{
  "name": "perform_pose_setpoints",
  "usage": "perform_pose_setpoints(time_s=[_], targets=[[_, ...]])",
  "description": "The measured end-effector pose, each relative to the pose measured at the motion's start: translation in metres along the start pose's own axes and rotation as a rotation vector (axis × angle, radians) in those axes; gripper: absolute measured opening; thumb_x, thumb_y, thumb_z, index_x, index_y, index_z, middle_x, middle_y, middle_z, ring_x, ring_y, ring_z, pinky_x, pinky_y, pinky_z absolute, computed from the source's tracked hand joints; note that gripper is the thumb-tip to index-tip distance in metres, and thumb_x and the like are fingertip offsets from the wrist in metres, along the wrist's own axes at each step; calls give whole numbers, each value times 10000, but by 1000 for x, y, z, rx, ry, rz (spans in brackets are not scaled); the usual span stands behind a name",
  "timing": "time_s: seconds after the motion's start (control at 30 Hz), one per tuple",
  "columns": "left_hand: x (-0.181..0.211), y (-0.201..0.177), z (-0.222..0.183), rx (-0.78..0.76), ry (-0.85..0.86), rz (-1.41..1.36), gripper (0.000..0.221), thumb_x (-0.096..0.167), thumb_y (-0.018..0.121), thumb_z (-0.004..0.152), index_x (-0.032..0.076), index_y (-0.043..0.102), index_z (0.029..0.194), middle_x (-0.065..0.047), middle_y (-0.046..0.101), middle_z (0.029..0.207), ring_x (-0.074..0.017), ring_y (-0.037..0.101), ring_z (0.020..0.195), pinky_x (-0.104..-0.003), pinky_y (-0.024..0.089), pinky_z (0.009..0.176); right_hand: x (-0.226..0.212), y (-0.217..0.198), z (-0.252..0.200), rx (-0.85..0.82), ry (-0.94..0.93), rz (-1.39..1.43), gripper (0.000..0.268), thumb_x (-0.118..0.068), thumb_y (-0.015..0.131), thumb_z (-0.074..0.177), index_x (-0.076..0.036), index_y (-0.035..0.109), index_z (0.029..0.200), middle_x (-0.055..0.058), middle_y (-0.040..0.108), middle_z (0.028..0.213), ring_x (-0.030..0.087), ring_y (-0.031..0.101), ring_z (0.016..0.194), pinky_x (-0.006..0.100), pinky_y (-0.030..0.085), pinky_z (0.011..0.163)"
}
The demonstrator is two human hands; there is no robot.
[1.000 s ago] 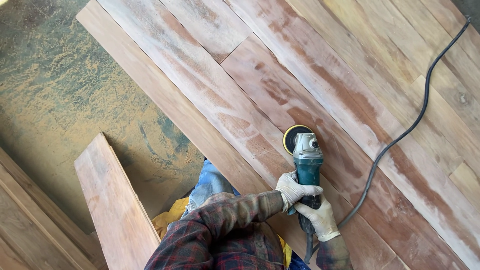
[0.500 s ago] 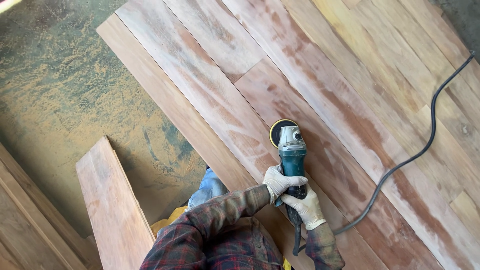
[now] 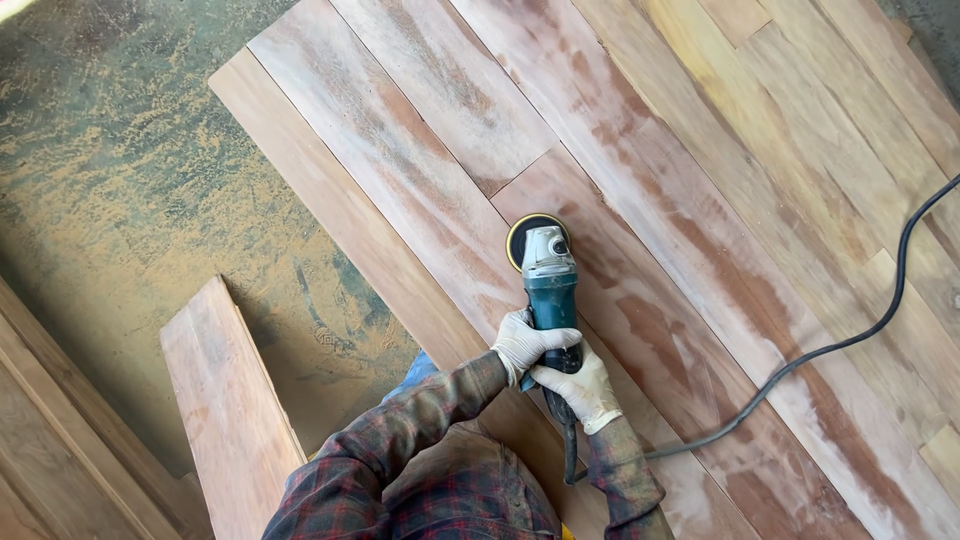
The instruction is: The person wipes a large wooden panel with a blue sponge, then uses an angle grinder with a sanding pad to sand the panel's surface, moving the tool across the boards. The panel rests on the floor of a dusty workshop while the person works around it.
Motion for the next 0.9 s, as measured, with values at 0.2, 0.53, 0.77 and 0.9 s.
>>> perform_pose_setpoints(time_s=[0.2, 0.53, 0.77, 0.9], targets=[[39, -37, 18, 58, 25, 19, 415, 162, 901, 703, 7, 704, 1033, -89, 752, 883, -153, 713, 738, -329, 629, 694, -44, 29, 33, 10, -37, -77, 687, -281, 911, 603, -28, 651, 1186, 76, 737, 981, 169, 717, 886, 324, 589, 808], [25, -24, 26, 36, 10, 116, 473, 200, 919, 672, 10, 717, 1055, -89, 757, 896, -150, 720, 732, -325, 636, 692, -31, 16, 18, 48, -29, -33, 704, -320, 906, 596, -35, 647, 1185, 92, 735, 995, 187, 717, 891, 335, 588, 807], [-80, 73, -49, -138, -129, 346, 445, 299, 946, 689, 24, 757, 984, -69, 773, 853, -113, 716, 696, -290, 620, 618, 96, -56, -100, 147, 71, 188, 598, -178, 858, 668, 29, 632, 1181, 98, 732, 964, 178, 699, 852, 326, 564, 753], [-116, 122, -94, -181, -267, 256, 471, 301, 931, 656, 46, 724, 993, -77, 754, 833, -143, 691, 642, -323, 592, 529, 170, -83, -163, 214, 191, 186, 575, -149, 873, 664, 49, 647, 1154, 126, 719, 920, 195, 674, 804, 344, 554, 715]])
Point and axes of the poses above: each hand's wrist, its own z-axis towards the middle knuckle, its own y-axis out of the palm, x = y × z, the point moved 4 cm from there along z, towards the middle knuckle
